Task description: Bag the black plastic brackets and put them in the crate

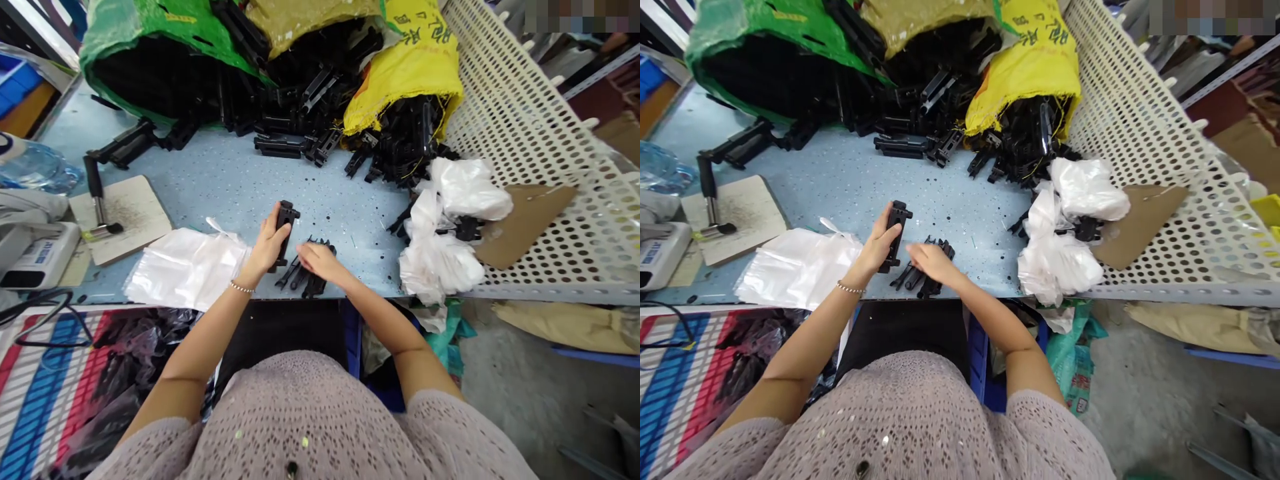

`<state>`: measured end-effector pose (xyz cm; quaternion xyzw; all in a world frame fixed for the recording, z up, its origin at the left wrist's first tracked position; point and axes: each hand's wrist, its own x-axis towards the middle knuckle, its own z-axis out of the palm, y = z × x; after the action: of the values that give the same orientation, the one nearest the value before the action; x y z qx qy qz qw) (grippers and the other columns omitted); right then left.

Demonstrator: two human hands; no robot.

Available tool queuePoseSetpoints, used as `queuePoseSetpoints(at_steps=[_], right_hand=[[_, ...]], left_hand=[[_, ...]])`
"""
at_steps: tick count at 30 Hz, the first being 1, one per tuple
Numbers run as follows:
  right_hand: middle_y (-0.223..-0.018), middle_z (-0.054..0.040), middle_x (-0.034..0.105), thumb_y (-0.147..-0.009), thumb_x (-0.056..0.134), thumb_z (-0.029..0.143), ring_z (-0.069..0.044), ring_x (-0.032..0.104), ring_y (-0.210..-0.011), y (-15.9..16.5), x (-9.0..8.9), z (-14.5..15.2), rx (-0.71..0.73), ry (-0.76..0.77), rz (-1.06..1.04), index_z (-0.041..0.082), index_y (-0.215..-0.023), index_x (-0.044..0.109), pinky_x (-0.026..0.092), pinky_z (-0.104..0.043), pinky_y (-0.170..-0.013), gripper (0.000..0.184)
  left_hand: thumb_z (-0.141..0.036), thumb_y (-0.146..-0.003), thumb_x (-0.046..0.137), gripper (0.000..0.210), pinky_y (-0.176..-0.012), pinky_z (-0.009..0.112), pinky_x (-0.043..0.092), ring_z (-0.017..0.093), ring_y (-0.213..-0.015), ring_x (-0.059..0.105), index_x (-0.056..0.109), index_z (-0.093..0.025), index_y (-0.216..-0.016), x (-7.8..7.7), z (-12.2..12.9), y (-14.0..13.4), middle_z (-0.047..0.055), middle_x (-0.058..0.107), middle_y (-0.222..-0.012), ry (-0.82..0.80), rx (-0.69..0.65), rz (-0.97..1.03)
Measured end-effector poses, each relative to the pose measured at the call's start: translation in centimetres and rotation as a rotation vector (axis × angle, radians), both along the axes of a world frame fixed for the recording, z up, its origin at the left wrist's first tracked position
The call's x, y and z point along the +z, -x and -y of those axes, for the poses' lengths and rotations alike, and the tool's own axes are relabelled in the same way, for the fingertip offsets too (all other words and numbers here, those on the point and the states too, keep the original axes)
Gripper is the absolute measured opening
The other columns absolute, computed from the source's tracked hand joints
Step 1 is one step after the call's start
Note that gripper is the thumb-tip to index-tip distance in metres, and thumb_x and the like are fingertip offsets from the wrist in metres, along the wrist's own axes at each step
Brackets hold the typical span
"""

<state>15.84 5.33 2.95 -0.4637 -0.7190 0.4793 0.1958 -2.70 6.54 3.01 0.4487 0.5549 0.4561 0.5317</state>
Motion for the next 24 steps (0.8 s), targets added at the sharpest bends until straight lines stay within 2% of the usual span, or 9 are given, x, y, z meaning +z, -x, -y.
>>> queuePoseSetpoints(at_steps=[2,4,7,10,13,15,17,20,24], right_hand=[[-0.073,-0.0006,0.064,-0.107,0.033,0.058,-0.016,0.061,-0.065,-1.6,-0.8,-5.3,-0.191,-0.057,0.046,0.021,-0.088,0.061,0.05,-0.028,-0.069,0.05],[-0.101,-0.0093,0.07,-0.106,0.042,0.044,-0.021,0.066,-0.098,-3.6,-1.3,-11.4,-0.369,-0.251,0.194,0.019,-0.105,0.067,0.051,-0.034,-0.09,0.036],[-0.153,-0.0228,0.047,-0.102,0.048,0.029,-0.031,0.05,-0.137,-6.1,-1.3,-19.3,-0.551,-0.332,0.413,0.016,-0.138,0.061,0.041,-0.048,-0.112,0.041],[-0.167,-0.0289,0.023,-0.098,0.052,0.022,-0.039,0.047,-0.141,-7.7,-1.1,-23.7,-0.604,-0.282,0.523,0.012,-0.146,0.056,0.039,-0.057,-0.112,0.049],[-0.163,-0.0276,0.034,-0.095,0.047,0.014,-0.035,0.053,-0.136,-8.5,-1.2,-24.8,-0.603,-0.293,0.499,0.01,-0.132,0.065,0.04,-0.054,-0.113,0.042],[-0.154,-0.023,0.05,-0.095,0.04,0.011,-0.029,0.054,-0.137,-8.7,-1.3,-23.5,-0.609,-0.332,0.452,0.011,-0.124,0.068,0.039,-0.048,-0.116,0.041],[-0.143,-0.0192,0.061,-0.096,0.038,0.012,-0.024,0.055,-0.136,-8.2,-1.2,-20.1,-0.606,-0.376,0.341,0.013,-0.122,0.067,0.04,-0.042,-0.117,0.039],[-0.145,-0.0166,0.061,-0.099,0.043,0.021,-0.025,0.061,-0.131,-6.2,-0.6,-11.3,-0.561,-0.445,0.038,0.019,-0.116,0.067,0.048,-0.044,-0.112,0.03],[-0.147,-0.0108,0.06,-0.104,0.049,0.035,-0.027,0.06,-0.133,-3.3,0.3,0.7,-0.225,-0.534,-0.125,0.029,-0.118,0.066,0.053,-0.048,-0.107,0.022]], left_hand=[[-0.04,-0.089,0.064,0.073,-0.119,0.05,0.036,0.033,-0.132,0.052,0.044,-0.023,-0.156,-1.6,-0.8,0.3,0.015,0.057,-0.136,0.049,-0.024,-0.213],[-0.038,-0.088,0.061,0.072,-0.124,0.054,0.027,0.037,-0.142,0.044,0.045,-0.021,-0.156,-3.1,-0.6,-0.1,0.016,0.054,-0.14,0.117,-0.067,-0.326],[-0.036,-0.089,0.059,0.063,-0.128,0.052,0.02,0.036,-0.147,0.038,0.053,-0.021,-0.149,-4.6,1.3,-1.8,0.016,0.05,-0.146,0.106,-0.06,-0.388],[-0.035,-0.088,0.061,0.061,-0.128,0.051,0.02,0.036,-0.147,0.037,0.055,-0.022,-0.148,-5.2,3.4,-3.2,0.016,0.044,-0.15,0.095,-0.009,-0.35],[-0.035,-0.09,0.061,0.061,-0.127,0.051,0.024,0.034,-0.147,0.038,0.054,-0.022,-0.149,-4.8,4.1,-2.8,0.016,0.043,-0.151,0.107,0.025,-0.289],[-0.035,-0.09,0.061,0.057,-0.124,0.049,0.03,0.031,-0.145,0.041,0.056,-0.023,-0.146,-4.1,3.9,-2.0,0.015,0.045,-0.15,0.086,0.078,-0.268],[-0.036,-0.091,0.061,0.052,-0.12,0.045,0.038,0.028,-0.14,0.047,0.058,-0.024,-0.142,-3.0,3.3,-1.6,0.014,0.047,-0.149,0.04,0.119,-0.206],[-0.041,-0.092,0.063,0.047,-0.115,0.04,0.044,0.024,-0.13,0.058,0.059,-0.025,-0.136,-0.9,1.8,-2.5,0.012,0.055,-0.146,0.016,0.103,0.117],[-0.057,-0.09,0.065,0.049,-0.092,0.035,0.057,0.02,-0.104,0.07,0.06,-0.022,-0.125,1.7,0.4,-4.3,0.01,0.069,-0.12,0.108,0.051,0.614]])
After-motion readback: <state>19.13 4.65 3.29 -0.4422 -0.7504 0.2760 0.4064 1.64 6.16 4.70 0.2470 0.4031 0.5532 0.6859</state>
